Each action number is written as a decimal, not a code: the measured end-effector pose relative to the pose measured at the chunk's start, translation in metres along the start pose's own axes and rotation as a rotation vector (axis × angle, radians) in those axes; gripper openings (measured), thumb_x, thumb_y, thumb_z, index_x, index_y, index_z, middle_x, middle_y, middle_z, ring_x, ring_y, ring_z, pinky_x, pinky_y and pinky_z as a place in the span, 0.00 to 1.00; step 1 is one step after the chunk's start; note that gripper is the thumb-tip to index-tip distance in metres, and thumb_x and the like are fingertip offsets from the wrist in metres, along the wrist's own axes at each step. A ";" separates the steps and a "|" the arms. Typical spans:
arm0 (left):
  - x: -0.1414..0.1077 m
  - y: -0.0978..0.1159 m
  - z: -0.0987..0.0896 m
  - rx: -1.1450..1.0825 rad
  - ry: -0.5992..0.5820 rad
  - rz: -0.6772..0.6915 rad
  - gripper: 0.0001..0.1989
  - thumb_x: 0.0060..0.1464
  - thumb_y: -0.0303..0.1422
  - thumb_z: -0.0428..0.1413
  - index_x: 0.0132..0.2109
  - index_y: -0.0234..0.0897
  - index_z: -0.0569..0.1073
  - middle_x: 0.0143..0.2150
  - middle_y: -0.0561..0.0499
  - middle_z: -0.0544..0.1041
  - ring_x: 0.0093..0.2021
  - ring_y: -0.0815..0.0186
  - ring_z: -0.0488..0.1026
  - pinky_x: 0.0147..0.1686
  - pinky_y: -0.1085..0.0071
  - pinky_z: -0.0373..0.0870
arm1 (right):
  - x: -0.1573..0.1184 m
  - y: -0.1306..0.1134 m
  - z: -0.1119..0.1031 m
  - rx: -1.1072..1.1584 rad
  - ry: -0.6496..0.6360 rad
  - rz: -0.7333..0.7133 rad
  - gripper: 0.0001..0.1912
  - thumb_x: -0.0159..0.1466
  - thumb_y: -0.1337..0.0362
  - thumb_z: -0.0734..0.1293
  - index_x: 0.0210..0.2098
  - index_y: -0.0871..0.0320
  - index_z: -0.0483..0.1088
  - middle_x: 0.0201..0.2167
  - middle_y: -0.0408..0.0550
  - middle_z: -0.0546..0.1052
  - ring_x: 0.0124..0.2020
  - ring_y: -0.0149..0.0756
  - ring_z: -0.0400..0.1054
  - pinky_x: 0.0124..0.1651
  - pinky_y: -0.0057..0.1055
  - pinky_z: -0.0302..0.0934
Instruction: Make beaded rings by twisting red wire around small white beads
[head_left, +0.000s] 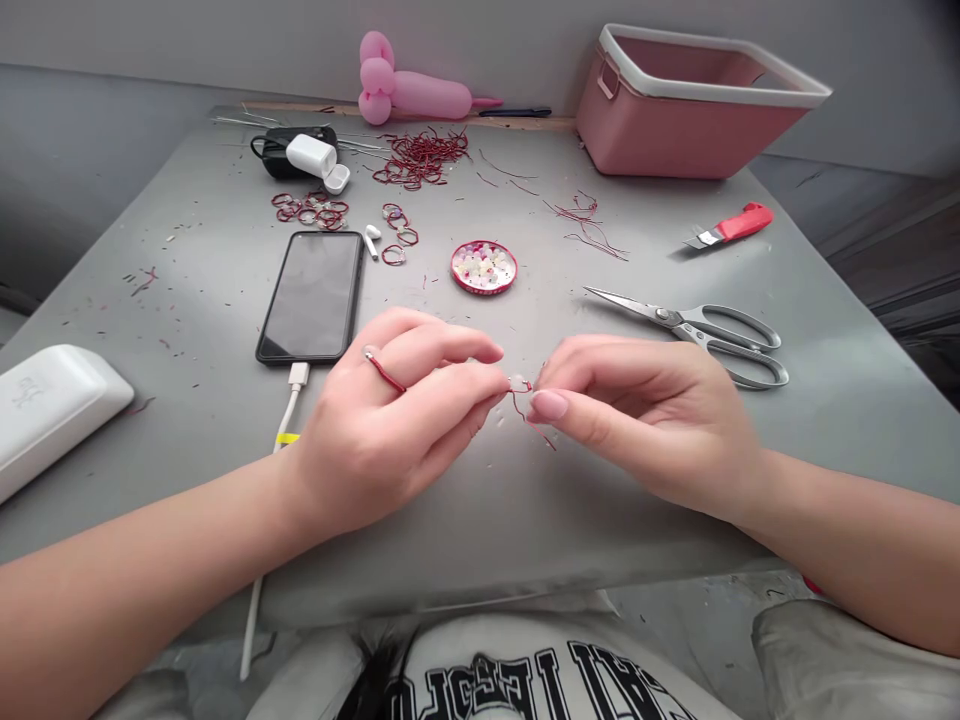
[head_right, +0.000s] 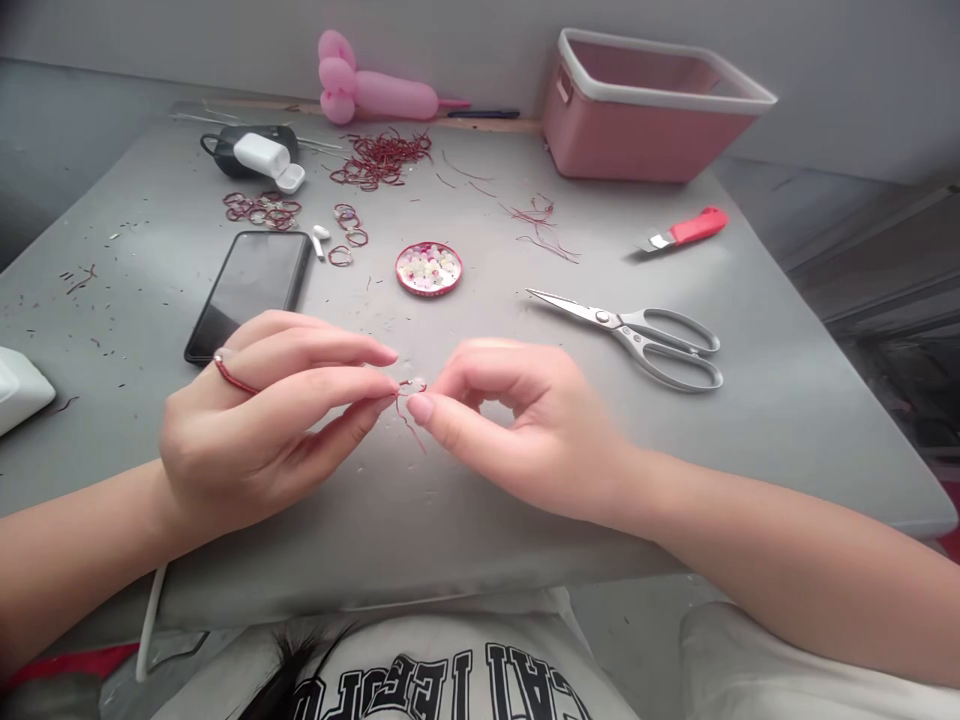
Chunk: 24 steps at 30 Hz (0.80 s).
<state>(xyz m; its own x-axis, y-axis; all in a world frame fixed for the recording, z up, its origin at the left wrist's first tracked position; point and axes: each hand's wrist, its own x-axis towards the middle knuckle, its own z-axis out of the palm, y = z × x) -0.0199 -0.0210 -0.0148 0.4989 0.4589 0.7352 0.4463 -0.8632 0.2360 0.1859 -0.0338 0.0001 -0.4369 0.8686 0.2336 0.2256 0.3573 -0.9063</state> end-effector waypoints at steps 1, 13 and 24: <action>-0.001 0.000 0.000 -0.008 -0.001 0.005 0.10 0.53 0.21 0.57 0.39 0.41 0.75 0.38 0.48 0.81 0.35 0.63 0.76 0.38 0.64 0.72 | 0.000 0.000 0.000 -0.009 0.028 -0.013 0.06 0.61 0.67 0.69 0.27 0.58 0.72 0.25 0.43 0.72 0.26 0.27 0.65 0.29 0.26 0.63; -0.003 0.002 0.003 -0.302 -0.208 -0.248 0.06 0.52 0.23 0.57 0.35 0.39 0.75 0.30 0.53 0.81 0.32 0.67 0.76 0.37 0.71 0.73 | 0.013 0.023 -0.011 0.350 -0.380 0.225 0.05 0.60 0.67 0.71 0.30 0.61 0.71 0.33 0.44 0.71 0.31 0.26 0.69 0.36 0.26 0.67; -0.001 0.008 0.002 -0.373 -0.275 -0.499 0.04 0.54 0.24 0.57 0.33 0.35 0.75 0.28 0.55 0.79 0.29 0.72 0.73 0.31 0.77 0.69 | 0.014 0.023 -0.011 0.372 -0.333 0.386 0.08 0.57 0.64 0.72 0.33 0.61 0.72 0.30 0.44 0.74 0.30 0.27 0.68 0.34 0.26 0.67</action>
<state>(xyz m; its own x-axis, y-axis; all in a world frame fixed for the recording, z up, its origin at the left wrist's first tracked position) -0.0153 -0.0280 -0.0149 0.4921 0.8155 0.3048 0.4104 -0.5260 0.7449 0.1944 -0.0103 -0.0135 -0.6455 0.7363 -0.2030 0.1299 -0.1560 -0.9792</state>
